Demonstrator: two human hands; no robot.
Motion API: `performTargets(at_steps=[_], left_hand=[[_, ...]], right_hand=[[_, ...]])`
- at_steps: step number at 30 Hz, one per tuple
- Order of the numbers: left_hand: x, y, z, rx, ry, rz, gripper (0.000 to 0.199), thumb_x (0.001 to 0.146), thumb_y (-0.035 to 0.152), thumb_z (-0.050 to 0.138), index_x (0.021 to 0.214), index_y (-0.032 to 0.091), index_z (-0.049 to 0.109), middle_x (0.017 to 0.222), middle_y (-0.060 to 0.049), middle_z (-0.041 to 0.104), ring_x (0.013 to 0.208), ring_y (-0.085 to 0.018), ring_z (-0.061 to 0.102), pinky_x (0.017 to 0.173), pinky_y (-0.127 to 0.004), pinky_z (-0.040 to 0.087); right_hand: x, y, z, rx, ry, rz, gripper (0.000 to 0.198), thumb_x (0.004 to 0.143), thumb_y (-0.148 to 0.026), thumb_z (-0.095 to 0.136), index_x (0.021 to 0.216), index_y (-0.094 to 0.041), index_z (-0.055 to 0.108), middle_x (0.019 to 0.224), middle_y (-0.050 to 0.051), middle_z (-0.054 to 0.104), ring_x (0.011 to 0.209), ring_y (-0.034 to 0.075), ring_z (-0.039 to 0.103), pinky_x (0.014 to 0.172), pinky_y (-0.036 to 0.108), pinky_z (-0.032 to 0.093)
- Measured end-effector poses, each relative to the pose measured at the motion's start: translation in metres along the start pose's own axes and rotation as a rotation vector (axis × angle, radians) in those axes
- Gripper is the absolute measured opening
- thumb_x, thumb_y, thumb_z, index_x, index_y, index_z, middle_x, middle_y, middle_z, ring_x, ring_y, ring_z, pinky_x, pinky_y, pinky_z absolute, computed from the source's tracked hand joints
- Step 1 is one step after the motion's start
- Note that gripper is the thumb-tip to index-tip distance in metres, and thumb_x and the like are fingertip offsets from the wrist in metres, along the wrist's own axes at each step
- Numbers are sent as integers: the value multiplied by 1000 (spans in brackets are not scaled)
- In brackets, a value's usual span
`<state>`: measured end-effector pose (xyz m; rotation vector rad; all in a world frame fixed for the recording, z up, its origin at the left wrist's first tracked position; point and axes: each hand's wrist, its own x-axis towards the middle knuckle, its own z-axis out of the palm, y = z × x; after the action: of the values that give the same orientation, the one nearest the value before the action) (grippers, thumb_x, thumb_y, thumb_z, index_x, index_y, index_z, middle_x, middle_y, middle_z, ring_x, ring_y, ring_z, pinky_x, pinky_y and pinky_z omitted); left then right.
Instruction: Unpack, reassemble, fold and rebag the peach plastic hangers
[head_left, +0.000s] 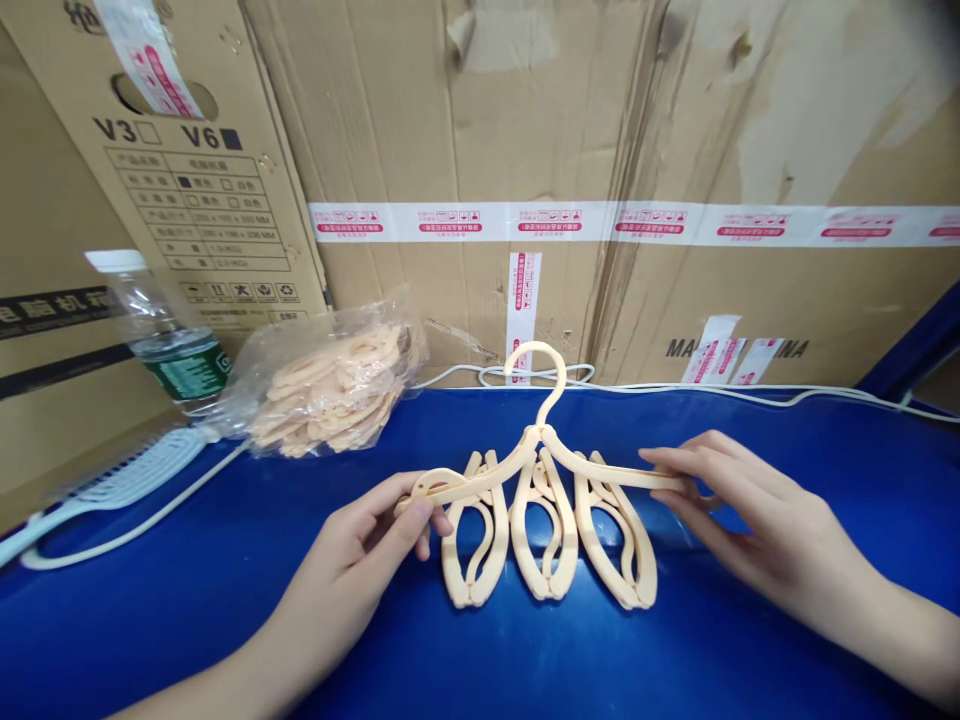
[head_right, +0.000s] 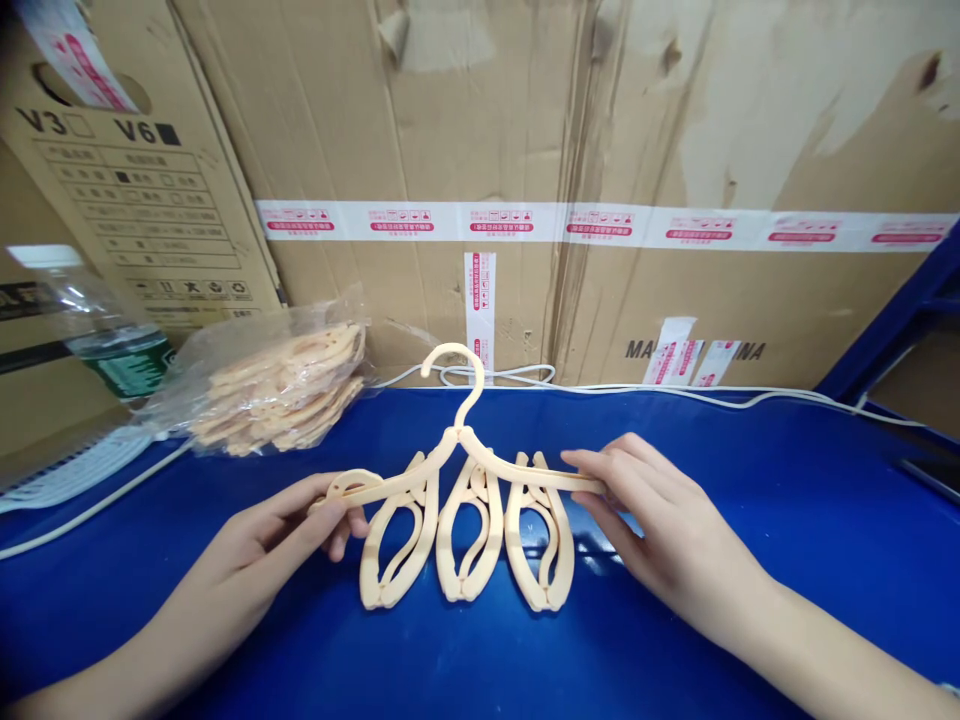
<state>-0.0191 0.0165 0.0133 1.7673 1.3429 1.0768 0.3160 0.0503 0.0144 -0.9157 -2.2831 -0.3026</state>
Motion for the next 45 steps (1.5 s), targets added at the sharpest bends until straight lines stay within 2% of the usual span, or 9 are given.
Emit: performTargets(at_steps=[4, 9, 13, 17, 25, 32, 36, 41, 45], left_hand=[[2, -2, 0, 5, 1, -9, 29, 94, 45, 50, 92, 22, 68, 73, 1, 67, 64, -14, 58, 64, -19, 49], [2, -3, 1, 31, -11, -3, 33, 94, 49, 49, 92, 24, 70, 72, 1, 65, 66, -14, 59, 65, -19, 49], [4, -1, 0, 72, -22, 6, 37, 92, 52, 49, 80, 23, 69, 70, 0, 64, 68, -16, 61, 65, -18, 49], [5, 2, -1, 80, -31, -1, 39, 92, 53, 49, 81, 23, 70, 70, 0, 67, 66, -16, 61, 65, -18, 49], [4, 2, 1, 96, -47, -12, 39, 92, 54, 48, 85, 23, 71, 72, 0, 67, 68, -16, 61, 66, -19, 49], [4, 4, 0, 86, -56, -9, 40, 92, 52, 48, 75, 22, 68, 72, -2, 66, 71, -19, 61, 66, -22, 50], [3, 8, 1, 76, -50, -16, 39, 92, 50, 49, 70, 22, 64, 76, -2, 66, 75, -20, 61, 68, -23, 48], [3, 5, 1, 86, 45, 4, 42, 87, 52, 54, 60, 20, 57, 78, -2, 64, 75, -19, 58, 65, -22, 45], [2, -2, 1, -30, 82, -123, 30, 88, 49, 59, 85, 20, 68, 74, -1, 66, 79, -19, 62, 73, -24, 48]], right_hand=[[-4, 1, -3, -313, 45, -127, 30, 93, -15, 56, 123, -17, 55, 93, 8, 72, 74, 23, 61, 62, 35, 45], [-10, -4, -7, -454, 44, -216, 33, 91, -1, 47, 121, -12, 56, 111, 11, 73, 85, 21, 69, 70, 32, 51], [-9, -8, -8, -561, 67, -226, 33, 90, 3, 44, 118, -10, 57, 110, 12, 74, 86, 23, 71, 72, 34, 52], [-4, -11, -9, -605, 43, -226, 37, 87, 7, 39, 116, -6, 58, 111, 15, 73, 76, 21, 72, 57, 31, 50], [-6, -13, -4, -598, 80, -137, 28, 89, 0, 46, 108, -11, 64, 118, 19, 66, 78, 23, 71, 54, 30, 50], [-8, -12, 1, -195, 134, 54, 28, 95, -13, 49, 122, -19, 54, 127, 16, 59, 90, 21, 70, 63, 29, 59], [-1, -14, 0, 57, 125, 259, 30, 94, -27, 54, 124, -23, 52, 107, 8, 71, 81, 19, 72, 70, 31, 62], [6, -9, -4, 516, 58, 481, 25, 90, -39, 62, 108, -22, 62, 100, 8, 74, 90, 23, 72, 79, 35, 61], [8, -5, -6, 730, 44, 618, 24, 85, -41, 68, 101, -23, 68, 97, 6, 75, 89, 23, 72, 80, 35, 60]])
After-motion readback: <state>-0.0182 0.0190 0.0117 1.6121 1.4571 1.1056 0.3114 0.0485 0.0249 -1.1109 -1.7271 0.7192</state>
